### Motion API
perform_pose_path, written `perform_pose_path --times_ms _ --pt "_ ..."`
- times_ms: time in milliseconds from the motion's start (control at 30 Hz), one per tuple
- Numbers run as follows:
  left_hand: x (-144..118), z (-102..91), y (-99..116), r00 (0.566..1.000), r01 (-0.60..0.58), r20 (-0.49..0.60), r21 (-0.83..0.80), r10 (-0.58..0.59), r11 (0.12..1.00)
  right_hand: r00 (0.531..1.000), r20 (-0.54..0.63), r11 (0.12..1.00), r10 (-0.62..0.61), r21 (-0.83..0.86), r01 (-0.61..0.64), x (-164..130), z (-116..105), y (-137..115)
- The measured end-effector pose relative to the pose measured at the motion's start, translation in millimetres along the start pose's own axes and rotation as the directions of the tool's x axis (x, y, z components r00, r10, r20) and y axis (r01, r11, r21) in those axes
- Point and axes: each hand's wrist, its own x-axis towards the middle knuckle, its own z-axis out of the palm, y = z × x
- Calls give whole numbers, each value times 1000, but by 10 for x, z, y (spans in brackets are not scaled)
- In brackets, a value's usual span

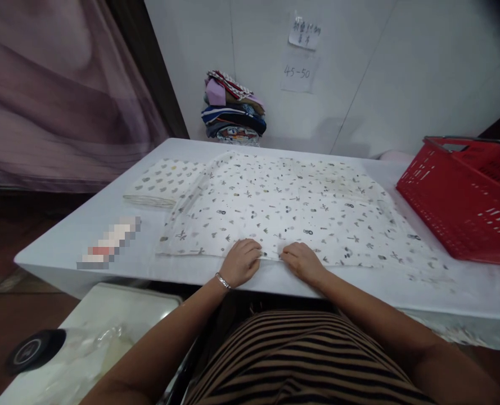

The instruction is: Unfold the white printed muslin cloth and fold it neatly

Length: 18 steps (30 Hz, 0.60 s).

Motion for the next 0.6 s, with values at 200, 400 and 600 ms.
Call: perform_pose_path --times_ms 200,400,600 --pt "18 9 -7 991 80 -102 -115 -92 990 998 68 999 -17 51 13 -62 9 -89" --pt "32 26 -13 989 87 -113 -92 -97 992 992 63 993 105 -66 -101 -67 75 -137" --pt "-6 18 30 1000 24 1 118 -25 993 996 40 995 85 -56 -83 -69 10 -54"
